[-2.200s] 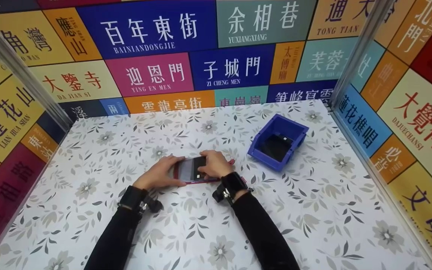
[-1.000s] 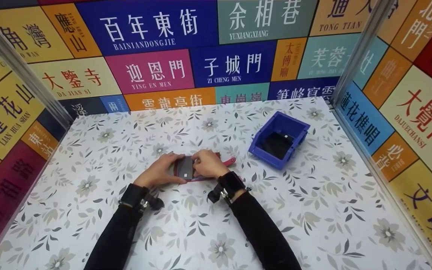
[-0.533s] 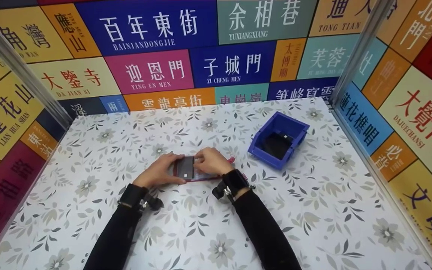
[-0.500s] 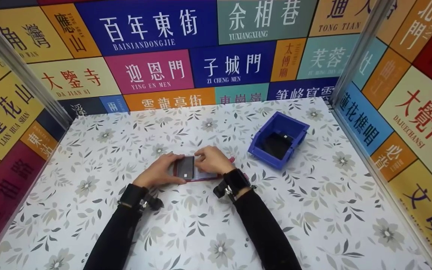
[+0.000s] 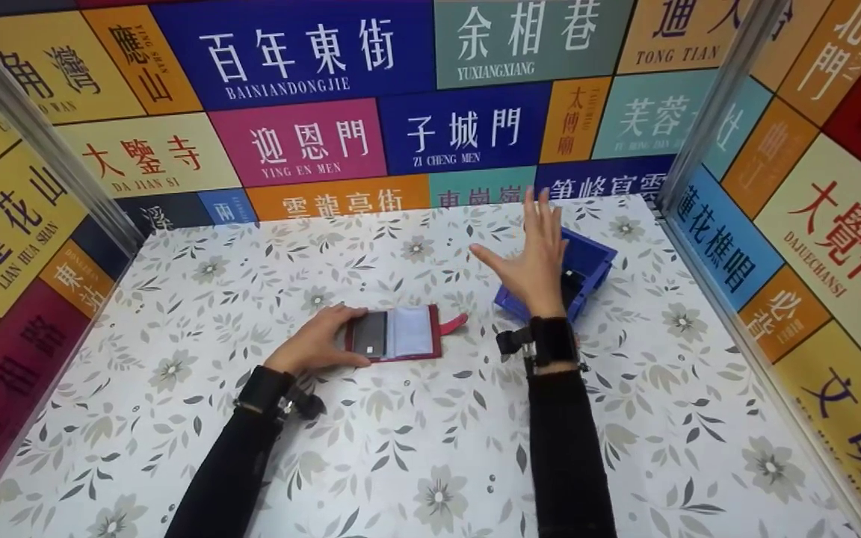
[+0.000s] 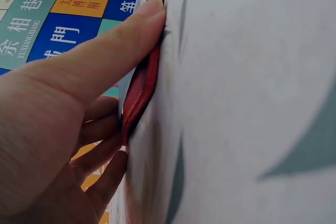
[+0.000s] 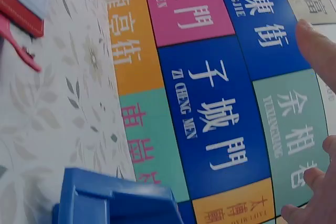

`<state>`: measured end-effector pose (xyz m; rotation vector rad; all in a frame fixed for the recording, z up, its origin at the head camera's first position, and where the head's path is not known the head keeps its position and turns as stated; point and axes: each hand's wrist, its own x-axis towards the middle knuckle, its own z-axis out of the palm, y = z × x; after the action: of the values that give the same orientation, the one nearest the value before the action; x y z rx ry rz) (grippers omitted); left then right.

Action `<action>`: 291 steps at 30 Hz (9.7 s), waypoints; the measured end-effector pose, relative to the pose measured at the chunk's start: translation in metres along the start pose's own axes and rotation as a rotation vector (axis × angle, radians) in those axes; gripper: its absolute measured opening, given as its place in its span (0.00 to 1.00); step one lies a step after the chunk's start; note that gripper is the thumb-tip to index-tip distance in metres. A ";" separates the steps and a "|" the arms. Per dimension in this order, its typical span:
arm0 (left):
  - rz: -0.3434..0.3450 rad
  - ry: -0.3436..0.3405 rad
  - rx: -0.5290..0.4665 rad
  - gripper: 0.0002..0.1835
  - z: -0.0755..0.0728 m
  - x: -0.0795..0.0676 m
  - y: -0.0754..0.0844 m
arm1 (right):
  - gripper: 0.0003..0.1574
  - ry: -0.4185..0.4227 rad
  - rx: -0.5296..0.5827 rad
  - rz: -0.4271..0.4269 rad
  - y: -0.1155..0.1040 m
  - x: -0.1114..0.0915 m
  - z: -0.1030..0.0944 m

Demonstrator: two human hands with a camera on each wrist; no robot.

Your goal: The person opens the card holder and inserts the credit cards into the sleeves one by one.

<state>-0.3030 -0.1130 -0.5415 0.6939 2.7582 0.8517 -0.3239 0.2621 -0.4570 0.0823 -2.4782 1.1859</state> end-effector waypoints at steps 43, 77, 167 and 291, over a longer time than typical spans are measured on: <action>-0.002 -0.016 0.025 0.52 0.000 0.001 0.001 | 0.34 -0.127 -0.510 0.377 0.075 -0.004 0.022; 0.011 -0.001 0.030 0.53 0.000 0.001 0.001 | 0.20 0.488 0.051 0.192 0.057 0.006 -0.020; -0.172 0.431 -0.774 0.15 -0.004 0.013 0.020 | 0.45 -0.690 -0.110 -0.122 0.000 -0.033 0.106; -0.004 0.049 -0.064 0.56 0.012 0.006 0.009 | 0.17 -0.567 0.185 0.193 0.002 -0.032 0.118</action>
<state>-0.3011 -0.0978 -0.5469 0.6642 2.7597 0.9643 -0.3326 0.1703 -0.5370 0.2686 -2.8951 1.6619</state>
